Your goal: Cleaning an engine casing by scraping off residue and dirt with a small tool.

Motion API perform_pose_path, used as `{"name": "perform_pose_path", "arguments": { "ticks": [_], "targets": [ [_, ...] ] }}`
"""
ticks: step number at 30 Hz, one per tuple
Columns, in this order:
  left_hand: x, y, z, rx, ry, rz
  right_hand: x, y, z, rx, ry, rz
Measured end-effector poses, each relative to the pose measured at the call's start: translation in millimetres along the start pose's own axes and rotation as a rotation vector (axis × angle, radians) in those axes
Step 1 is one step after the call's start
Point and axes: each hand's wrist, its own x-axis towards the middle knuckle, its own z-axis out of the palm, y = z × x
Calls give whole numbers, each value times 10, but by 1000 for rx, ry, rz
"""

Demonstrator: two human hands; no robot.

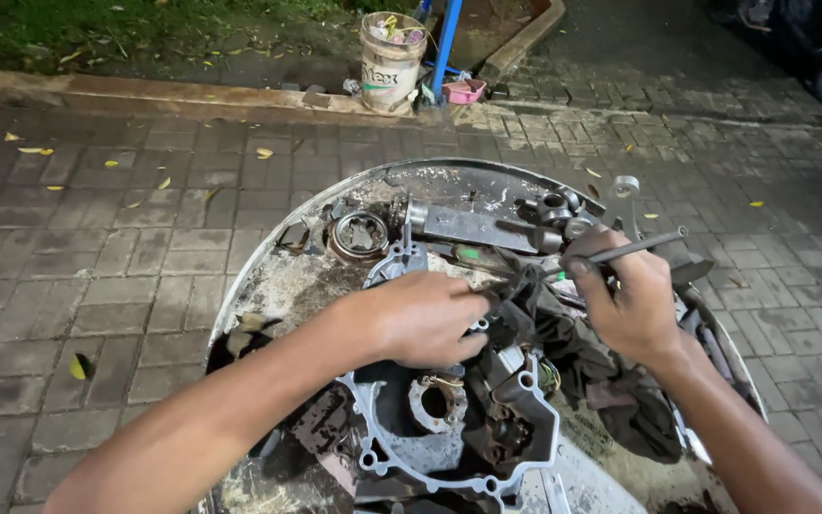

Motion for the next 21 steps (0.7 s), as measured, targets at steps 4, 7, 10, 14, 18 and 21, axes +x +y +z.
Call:
{"name": "perform_pose_path", "arguments": {
  "ticks": [4,7,10,14,18,21],
  "targets": [
    [17,-5,-3,72,22,34,-11,68,-67,22,31,83],
    [-1,-40,16,-69,-28,-35,72,-162,-270,146,183,13],
    [69,-85,86,362,-59,152,187,-316,-505,49,174,12],
    [-146,115,-115,-122,-161,-185,462,-573,-491,-83,-424,317],
    [273,-381,486,-47,198,100,481,-739,-369,74,-387,175],
    [100,-237,292,-69,217,136,399,-545,-221,120,-356,223]
  ]
}}
